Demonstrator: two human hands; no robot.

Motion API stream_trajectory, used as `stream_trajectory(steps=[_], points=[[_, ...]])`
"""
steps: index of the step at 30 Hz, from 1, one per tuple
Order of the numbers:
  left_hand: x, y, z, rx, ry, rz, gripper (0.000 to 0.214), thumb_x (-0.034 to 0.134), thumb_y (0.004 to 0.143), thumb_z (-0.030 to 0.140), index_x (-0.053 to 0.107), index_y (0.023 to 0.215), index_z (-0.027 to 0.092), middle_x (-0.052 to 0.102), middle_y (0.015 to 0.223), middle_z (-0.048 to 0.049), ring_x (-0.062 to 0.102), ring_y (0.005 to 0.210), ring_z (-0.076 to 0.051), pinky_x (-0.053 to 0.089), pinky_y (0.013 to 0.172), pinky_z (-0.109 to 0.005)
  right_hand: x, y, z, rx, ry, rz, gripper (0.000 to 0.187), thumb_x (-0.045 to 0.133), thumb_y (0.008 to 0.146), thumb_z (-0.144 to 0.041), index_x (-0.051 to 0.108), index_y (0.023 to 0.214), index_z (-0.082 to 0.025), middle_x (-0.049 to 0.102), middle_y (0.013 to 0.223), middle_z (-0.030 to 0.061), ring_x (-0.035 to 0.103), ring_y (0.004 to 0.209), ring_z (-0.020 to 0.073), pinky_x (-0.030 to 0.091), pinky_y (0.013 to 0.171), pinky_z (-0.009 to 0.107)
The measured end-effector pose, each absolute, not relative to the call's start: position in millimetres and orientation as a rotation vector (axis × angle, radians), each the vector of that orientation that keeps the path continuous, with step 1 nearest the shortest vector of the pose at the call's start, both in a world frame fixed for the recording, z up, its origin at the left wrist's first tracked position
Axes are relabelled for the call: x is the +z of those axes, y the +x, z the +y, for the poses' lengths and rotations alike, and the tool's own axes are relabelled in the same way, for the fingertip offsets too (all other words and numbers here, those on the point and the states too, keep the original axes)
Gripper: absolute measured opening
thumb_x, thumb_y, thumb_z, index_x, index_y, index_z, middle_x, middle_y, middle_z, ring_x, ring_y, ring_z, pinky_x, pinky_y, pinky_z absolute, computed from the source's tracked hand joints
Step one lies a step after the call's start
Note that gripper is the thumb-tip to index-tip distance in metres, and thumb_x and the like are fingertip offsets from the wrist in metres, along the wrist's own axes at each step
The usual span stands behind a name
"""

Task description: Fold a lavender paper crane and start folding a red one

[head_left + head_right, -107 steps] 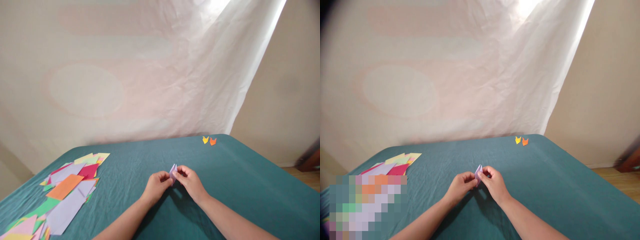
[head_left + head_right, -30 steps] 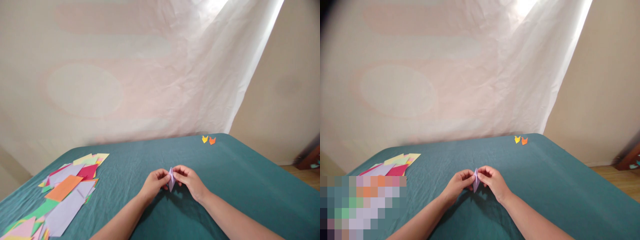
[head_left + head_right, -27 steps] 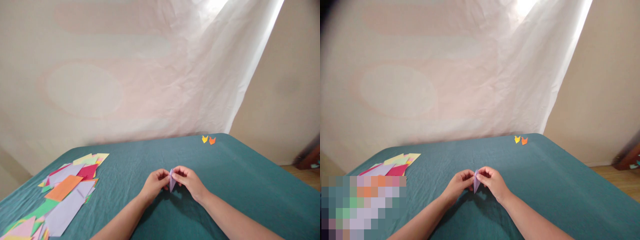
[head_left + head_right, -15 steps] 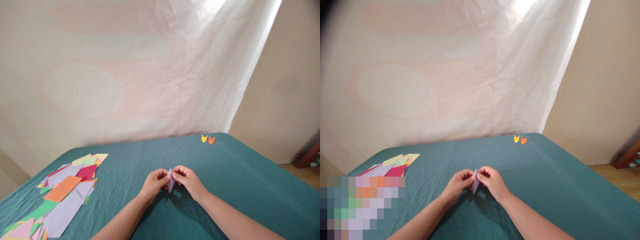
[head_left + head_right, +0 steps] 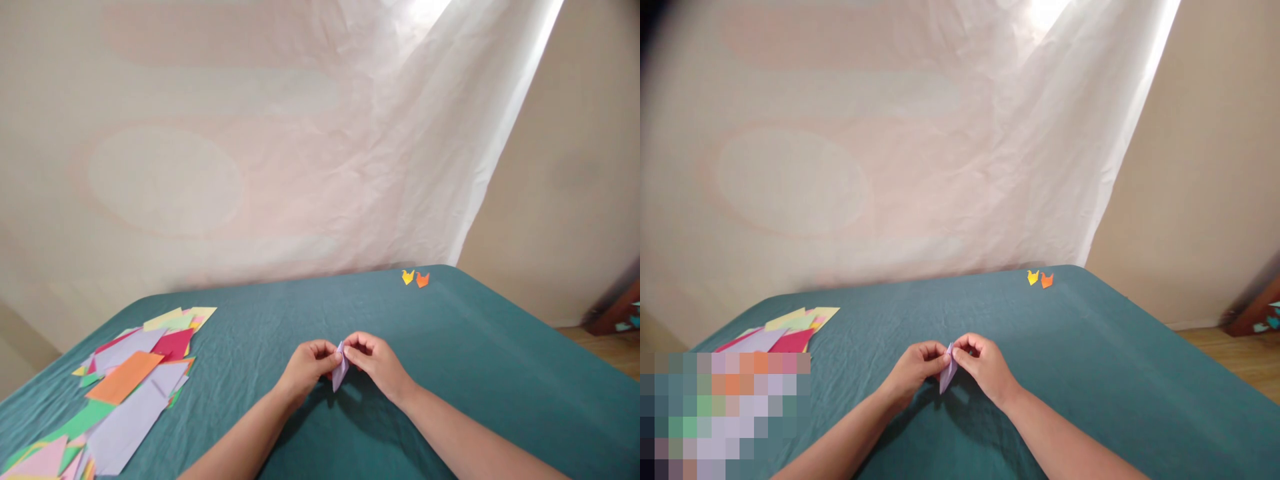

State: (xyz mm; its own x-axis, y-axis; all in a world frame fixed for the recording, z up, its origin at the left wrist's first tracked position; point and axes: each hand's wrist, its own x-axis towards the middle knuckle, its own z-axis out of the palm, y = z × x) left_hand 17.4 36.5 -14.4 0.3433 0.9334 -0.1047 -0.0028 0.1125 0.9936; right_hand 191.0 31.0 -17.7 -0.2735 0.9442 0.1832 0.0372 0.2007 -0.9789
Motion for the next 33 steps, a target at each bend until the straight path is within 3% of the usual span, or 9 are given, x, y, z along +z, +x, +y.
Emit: stream_trajectory(steps=[12, 22, 28, 33], points=[[-12.8, 14.5, 36.1, 0.812, 1.237, 0.945, 0.033, 0.076, 0.064, 0.041, 0.065, 0.070, 0.010, 0.056, 0.060, -0.0008, 0.047, 0.052, -0.008, 0.037, 0.052, -0.019, -19.7, 191.9, 31.8, 1.210, -0.969, -1.563, 0.014, 0.059, 0.082, -0.031, 0.061, 0.081, -0.017, 0.054, 0.068, -0.0026, 0.047, 0.061, 0.0104, 0.038, 0.057, 0.022], [-13.2, 14.8, 37.8, 0.857, 1.314, 0.989, 0.035, 0.073, 0.067, 0.045, 0.064, 0.070, 0.011, 0.056, 0.061, -0.0008, 0.047, 0.052, -0.009, 0.036, 0.053, -0.020, -24.0, 192.0, 35.3, 1.346, -0.921, -1.511, 0.025, 0.054, 0.086, -0.041, 0.061, 0.086, -0.017, 0.056, 0.067, -0.0012, 0.050, 0.060, 0.0114, 0.038, 0.053, 0.022], [-18.0, 13.0, 40.8, 0.896, 1.468, 1.089, 0.029, 0.069, 0.071, 0.040, 0.064, 0.071, 0.011, 0.058, 0.063, -0.0015, 0.051, 0.057, -0.011, 0.039, 0.056, -0.022, -27.6, 193.8, 38.7, 1.380, -0.876, -1.517, 0.023, 0.067, 0.078, -0.038, 0.064, 0.086, -0.017, 0.060, 0.072, -0.0003, 0.049, 0.061, 0.0097, 0.036, 0.052, 0.020], [-20.5, 10.8, 41.5, 0.900, 1.566, 1.134, 0.026, 0.066, 0.073, 0.038, 0.064, 0.069, 0.012, 0.060, 0.063, -0.0017, 0.050, 0.057, -0.011, 0.038, 0.056, -0.022, -33.8, 193.3, 40.6, 1.449, -0.890, -1.475, 0.025, 0.066, 0.078, -0.039, 0.064, 0.088, -0.016, 0.058, 0.070, -0.0013, 0.046, 0.056, 0.0082, 0.035, 0.050, 0.020]])
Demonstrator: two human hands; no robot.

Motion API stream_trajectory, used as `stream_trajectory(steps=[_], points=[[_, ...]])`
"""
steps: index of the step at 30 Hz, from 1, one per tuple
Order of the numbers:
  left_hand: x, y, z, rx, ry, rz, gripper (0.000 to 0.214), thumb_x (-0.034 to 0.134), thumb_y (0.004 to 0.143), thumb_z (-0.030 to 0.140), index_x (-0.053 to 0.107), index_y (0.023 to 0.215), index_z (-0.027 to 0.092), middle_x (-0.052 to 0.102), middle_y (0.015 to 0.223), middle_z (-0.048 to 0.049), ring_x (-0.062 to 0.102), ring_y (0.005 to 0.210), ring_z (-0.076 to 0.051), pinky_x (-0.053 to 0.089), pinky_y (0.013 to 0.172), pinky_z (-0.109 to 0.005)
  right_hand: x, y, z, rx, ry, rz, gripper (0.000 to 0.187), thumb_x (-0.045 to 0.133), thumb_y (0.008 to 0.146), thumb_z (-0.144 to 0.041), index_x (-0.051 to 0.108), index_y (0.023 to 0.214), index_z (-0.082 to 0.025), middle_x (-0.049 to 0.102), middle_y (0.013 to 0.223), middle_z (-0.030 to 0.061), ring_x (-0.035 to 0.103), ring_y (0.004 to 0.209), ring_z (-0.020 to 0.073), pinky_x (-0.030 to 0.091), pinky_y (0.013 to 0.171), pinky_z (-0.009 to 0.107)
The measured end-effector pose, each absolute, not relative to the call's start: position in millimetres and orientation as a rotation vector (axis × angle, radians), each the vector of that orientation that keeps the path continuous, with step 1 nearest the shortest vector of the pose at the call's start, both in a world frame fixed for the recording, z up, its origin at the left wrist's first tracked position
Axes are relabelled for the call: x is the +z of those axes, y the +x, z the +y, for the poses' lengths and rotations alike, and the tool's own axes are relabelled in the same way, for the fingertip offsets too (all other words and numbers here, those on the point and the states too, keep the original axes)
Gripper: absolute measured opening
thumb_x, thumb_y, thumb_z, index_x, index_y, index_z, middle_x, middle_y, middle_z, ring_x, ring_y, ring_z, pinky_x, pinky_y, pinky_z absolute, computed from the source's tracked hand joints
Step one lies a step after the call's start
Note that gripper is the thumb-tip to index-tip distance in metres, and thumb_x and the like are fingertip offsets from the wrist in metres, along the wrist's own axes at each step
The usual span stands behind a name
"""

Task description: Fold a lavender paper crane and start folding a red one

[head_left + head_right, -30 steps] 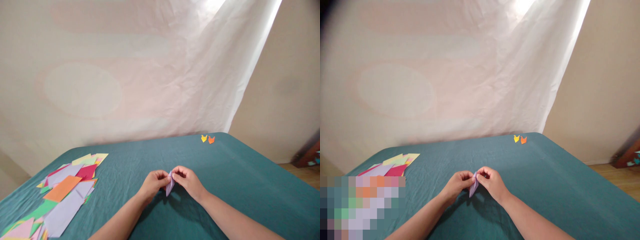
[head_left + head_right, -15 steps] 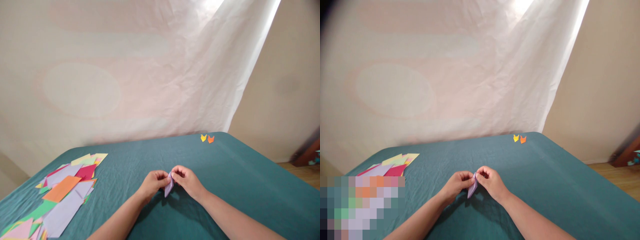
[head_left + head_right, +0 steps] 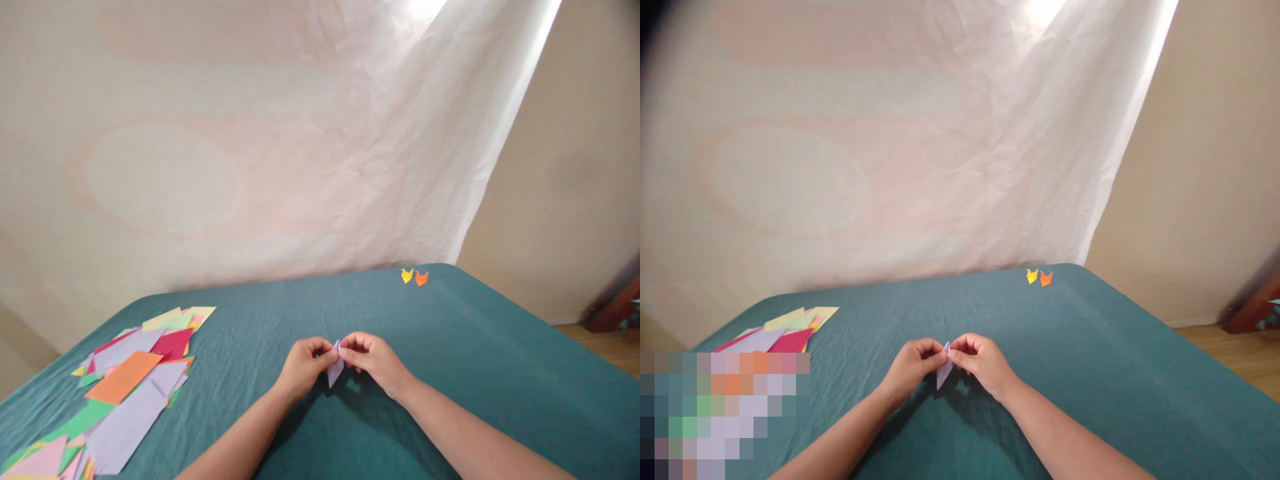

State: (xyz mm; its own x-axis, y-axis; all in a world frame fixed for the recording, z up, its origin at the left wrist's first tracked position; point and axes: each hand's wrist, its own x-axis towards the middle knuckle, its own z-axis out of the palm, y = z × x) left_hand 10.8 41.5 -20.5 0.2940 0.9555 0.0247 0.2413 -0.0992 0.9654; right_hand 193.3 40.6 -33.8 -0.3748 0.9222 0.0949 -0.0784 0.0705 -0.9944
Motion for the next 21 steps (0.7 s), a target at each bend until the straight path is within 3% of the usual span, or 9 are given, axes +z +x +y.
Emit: stream_trajectory(steps=[13, 17, 21], points=[[-7.6, 18.8, 33.8, 0.878, 1.256, 0.961, 0.032, 0.067, 0.074, 0.044, 0.064, 0.072, 0.012, 0.061, 0.067, -0.0035, 0.051, 0.057, -0.010, 0.041, 0.057, -0.021, -27.6, 191.0, 38.2, 1.475, -0.851, -1.390, 0.025, 0.058, 0.084, -0.040, 0.064, 0.088, -0.016, 0.056, 0.067, -0.0006, 0.047, 0.058, 0.0100, 0.037, 0.053, 0.022], [3.3, 18.5, 28.3, 0.716, 0.996, 0.785, 0.025, 0.072, 0.070, 0.033, 0.065, 0.081, 0.012, 0.062, 0.072, -0.0041, 0.053, 0.057, -0.009, 0.045, 0.058, -0.021, -23.7, 190.4, 34.9, 1.493, -0.775, -1.434, 0.026, 0.062, 0.082, -0.038, 0.063, 0.100, -0.019, 0.061, 0.084, 0.0023, 0.051, 0.069, 0.0126, 0.040, 0.058, 0.023], [6.9, 17.1, 25.9, 0.623, 0.868, 0.737, 0.028, 0.074, 0.067, 0.022, 0.063, 0.091, 0.014, 0.059, 0.070, -0.0011, 0.055, 0.058, -0.009, 0.047, 0.060, -0.021, -23.5, 191.1, 34.3, 1.451, -0.779, -1.459, 0.023, 0.068, 0.076, -0.036, 0.065, 0.091, -0.019, 0.060, 0.093, 0.0032, 0.052, 0.082, 0.0162, 0.042, 0.069, 0.026]])
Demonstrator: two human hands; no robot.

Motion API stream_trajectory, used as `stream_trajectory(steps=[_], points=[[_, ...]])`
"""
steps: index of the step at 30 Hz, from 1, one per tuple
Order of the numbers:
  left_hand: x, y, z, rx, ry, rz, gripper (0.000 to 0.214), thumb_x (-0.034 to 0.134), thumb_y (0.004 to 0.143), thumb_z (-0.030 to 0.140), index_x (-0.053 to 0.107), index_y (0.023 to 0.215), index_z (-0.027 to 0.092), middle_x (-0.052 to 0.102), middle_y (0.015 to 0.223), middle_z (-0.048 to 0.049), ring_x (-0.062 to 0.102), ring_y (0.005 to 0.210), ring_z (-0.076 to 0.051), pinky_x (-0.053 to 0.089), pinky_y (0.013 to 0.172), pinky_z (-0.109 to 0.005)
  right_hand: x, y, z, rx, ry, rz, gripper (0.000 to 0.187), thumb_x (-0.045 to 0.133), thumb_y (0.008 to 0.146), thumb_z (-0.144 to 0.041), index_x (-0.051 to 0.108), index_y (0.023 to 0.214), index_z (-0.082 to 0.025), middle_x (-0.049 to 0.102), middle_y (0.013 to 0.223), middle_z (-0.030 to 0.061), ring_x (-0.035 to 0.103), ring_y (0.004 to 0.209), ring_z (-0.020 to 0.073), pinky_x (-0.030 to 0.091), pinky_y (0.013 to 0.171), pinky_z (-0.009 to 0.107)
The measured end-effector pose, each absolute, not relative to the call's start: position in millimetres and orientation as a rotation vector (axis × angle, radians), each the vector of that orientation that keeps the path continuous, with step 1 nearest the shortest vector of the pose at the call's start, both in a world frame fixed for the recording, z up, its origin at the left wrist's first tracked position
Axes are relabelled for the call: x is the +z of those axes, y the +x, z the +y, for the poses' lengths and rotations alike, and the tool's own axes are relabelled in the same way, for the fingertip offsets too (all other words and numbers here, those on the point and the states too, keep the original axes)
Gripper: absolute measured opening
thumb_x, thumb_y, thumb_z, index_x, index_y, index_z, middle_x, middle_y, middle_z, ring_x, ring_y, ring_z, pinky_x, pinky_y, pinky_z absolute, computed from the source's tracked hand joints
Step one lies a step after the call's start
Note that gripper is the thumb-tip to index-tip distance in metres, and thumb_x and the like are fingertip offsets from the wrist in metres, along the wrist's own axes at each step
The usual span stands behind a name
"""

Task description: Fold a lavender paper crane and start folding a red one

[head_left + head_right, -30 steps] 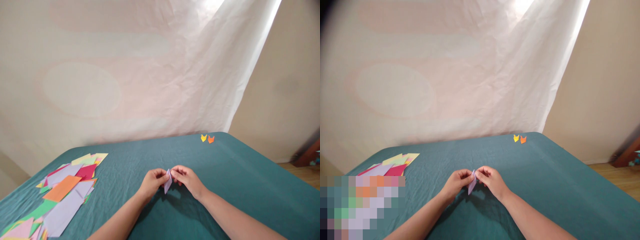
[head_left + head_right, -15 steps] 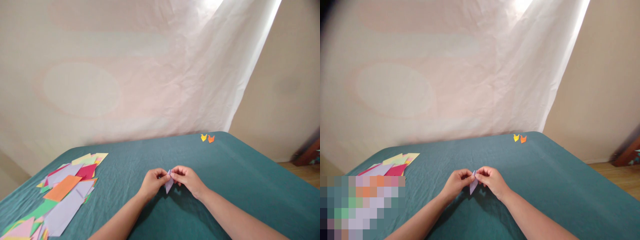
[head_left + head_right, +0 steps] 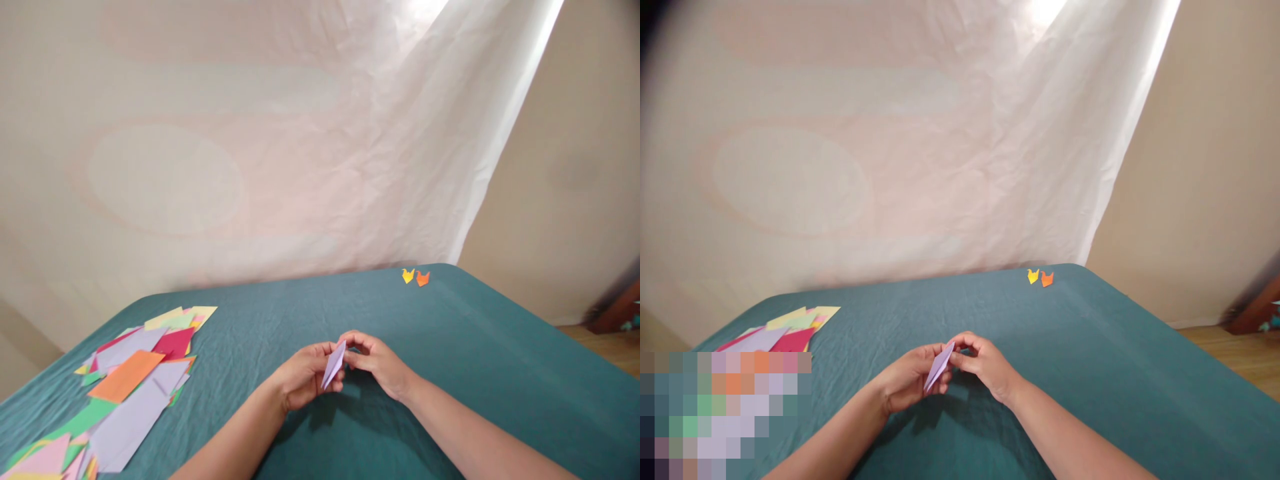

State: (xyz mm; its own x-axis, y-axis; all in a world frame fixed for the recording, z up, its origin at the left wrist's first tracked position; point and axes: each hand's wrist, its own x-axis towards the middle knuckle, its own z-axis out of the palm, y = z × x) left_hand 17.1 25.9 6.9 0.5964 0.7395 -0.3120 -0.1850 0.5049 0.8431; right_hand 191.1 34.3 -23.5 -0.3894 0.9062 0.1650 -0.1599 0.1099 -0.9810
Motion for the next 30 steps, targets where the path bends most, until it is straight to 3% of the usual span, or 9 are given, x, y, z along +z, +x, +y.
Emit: stream_trajectory(steps=[4, 10, 13, 19, 30], points=[[3.0, 18.5, 26.5, 0.664, 0.891, 0.792, 0.026, 0.073, 0.067, 0.023, 0.060, 0.089, 0.016, 0.060, 0.076, -0.0020, 0.058, 0.065, -0.011, 0.049, 0.063, -0.024, -23.1, 192.2, 35.2, 1.433, -0.785, -1.422, 0.018, 0.067, 0.077, -0.035, 0.065, 0.084, -0.018, 0.058, 0.090, 0.0019, 0.051, 0.078, 0.0149, 0.041, 0.072, 0.026], [0.3, 17.6, 32.9, 0.900, 1.135, 0.972, 0.033, 0.063, 0.076, 0.048, 0.062, 0.081, 0.015, 0.060, 0.075, -0.0031, 0.055, 0.066, -0.012, 0.047, 0.062, -0.023, -24.7, 193.2, 37.3, 1.427, -0.856, -1.437, 0.017, 0.060, 0.082, -0.035, 0.060, 0.082, -0.017, 0.056, 0.071, -0.0015, 0.046, 0.062, 0.0113, 0.037, 0.060, 0.023], [1.6, 14.5, 35.3, 0.913, 1.356, 1.018, 0.033, 0.064, 0.076, 0.045, 0.066, 0.079, 0.012, 0.062, 0.073, -0.0048, 0.056, 0.067, -0.014, 0.045, 0.066, -0.024, -26.7, 193.2, 38.6, 1.400, -0.883, -1.456, 0.020, 0.059, 0.083, -0.037, 0.058, 0.079, -0.018, 0.053, 0.067, -0.0027, 0.044, 0.059, 0.0107, 0.035, 0.057, 0.023], [0.5, 13.7, 34.5, 0.910, 1.609, 1.174, 0.026, 0.063, 0.076, 0.038, 0.069, 0.075, 0.013, 0.065, 0.067, -0.0036, 0.056, 0.061, -0.014, 0.043, 0.059, -0.023, -28.8, 192.5, 39.1, 1.360, -0.893, -1.500, 0.025, 0.059, 0.082, -0.043, 0.059, 0.084, -0.018, 0.054, 0.068, -0.0021, 0.046, 0.059, 0.0110, 0.036, 0.056, 0.022], [-7.5, 16.6, 36.5, 0.922, 1.467, 1.153, 0.030, 0.068, 0.070, 0.042, 0.067, 0.073, 0.012, 0.064, 0.067, -0.0046, 0.054, 0.056, -0.012, 0.043, 0.055, -0.022, -29.2, 193.2, 39.1, 1.317, -0.913, -1.539, 0.030, 0.061, 0.080, -0.047, 0.064, 0.084, -0.018, 0.059, 0.070, -0.0009, 0.050, 0.063, 0.0123, 0.038, 0.060, 0.024]])
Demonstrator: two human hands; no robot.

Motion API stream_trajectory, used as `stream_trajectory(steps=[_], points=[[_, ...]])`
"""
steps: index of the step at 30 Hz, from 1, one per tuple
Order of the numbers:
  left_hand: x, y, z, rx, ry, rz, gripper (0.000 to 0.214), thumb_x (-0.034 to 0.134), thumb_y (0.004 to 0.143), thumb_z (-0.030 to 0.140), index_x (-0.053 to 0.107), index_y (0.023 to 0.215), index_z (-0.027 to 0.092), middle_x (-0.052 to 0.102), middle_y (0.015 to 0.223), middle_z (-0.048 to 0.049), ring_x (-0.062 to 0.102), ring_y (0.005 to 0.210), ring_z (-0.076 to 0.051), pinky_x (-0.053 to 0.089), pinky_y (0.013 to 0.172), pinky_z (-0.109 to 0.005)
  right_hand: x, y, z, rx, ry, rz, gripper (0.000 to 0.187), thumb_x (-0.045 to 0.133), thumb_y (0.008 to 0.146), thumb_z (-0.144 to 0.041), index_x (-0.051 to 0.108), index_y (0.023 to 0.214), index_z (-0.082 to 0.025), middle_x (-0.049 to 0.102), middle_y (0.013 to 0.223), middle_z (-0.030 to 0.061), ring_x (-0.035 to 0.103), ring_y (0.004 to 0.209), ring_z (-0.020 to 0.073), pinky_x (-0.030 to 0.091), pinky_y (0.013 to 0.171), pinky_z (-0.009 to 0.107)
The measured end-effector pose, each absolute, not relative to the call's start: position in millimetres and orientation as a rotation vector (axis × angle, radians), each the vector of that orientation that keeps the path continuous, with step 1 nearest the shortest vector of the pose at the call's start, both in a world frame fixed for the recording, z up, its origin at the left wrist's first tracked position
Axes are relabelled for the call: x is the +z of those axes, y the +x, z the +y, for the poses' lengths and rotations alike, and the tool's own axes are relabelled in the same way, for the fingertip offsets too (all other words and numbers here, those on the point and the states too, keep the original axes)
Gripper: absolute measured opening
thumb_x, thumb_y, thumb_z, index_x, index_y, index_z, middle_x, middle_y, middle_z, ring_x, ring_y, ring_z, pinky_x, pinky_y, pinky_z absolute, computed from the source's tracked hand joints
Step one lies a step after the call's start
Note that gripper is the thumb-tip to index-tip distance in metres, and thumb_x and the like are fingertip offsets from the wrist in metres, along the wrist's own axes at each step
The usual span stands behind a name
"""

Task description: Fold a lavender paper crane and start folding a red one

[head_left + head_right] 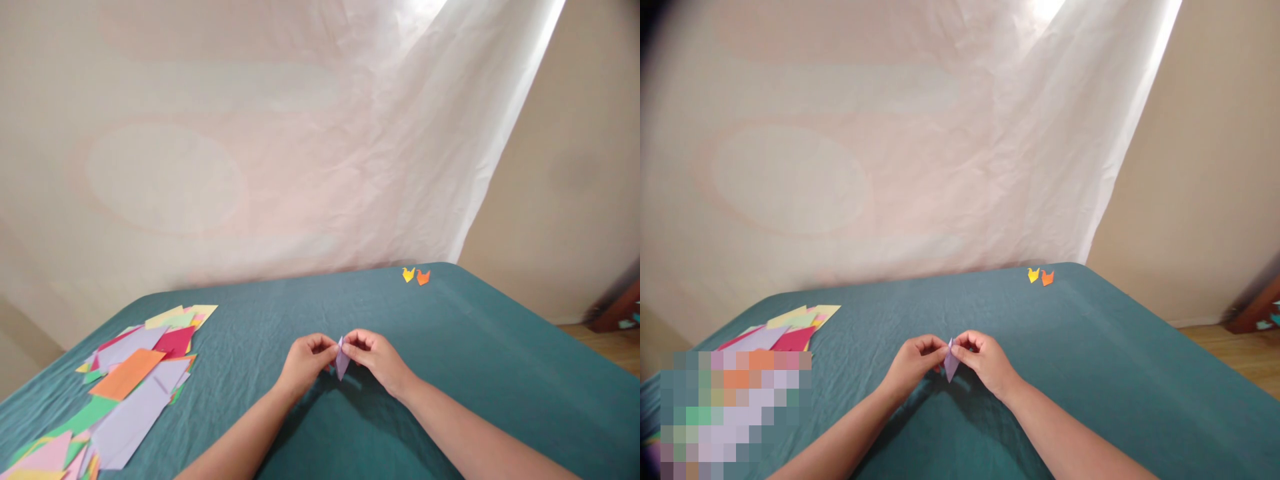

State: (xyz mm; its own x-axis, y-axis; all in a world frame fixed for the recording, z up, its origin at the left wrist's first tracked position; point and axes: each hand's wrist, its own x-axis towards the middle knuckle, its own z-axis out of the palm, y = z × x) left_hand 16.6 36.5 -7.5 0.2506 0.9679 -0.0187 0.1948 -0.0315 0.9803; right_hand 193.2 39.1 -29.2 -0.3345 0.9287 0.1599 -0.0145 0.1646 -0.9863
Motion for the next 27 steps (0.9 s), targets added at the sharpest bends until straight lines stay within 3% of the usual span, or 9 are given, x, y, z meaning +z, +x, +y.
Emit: stream_trajectory(steps=[27], points=[[-2.6, 19.6, 32.7, 1.011, 1.467, 1.227, 0.019, 0.066, 0.071, 0.030, 0.069, 0.072, 0.012, 0.065, 0.063, -0.0036, 0.055, 0.058, -0.013, 0.043, 0.057, -0.023, -31.5, 189.6, 36.3, 1.216, -0.984, -1.597, 0.023, 0.060, 0.081, -0.041, 0.062, 0.081, -0.017, 0.062, 0.073, 0.0007, 0.055, 0.067, 0.0145, 0.042, 0.063, 0.025]])
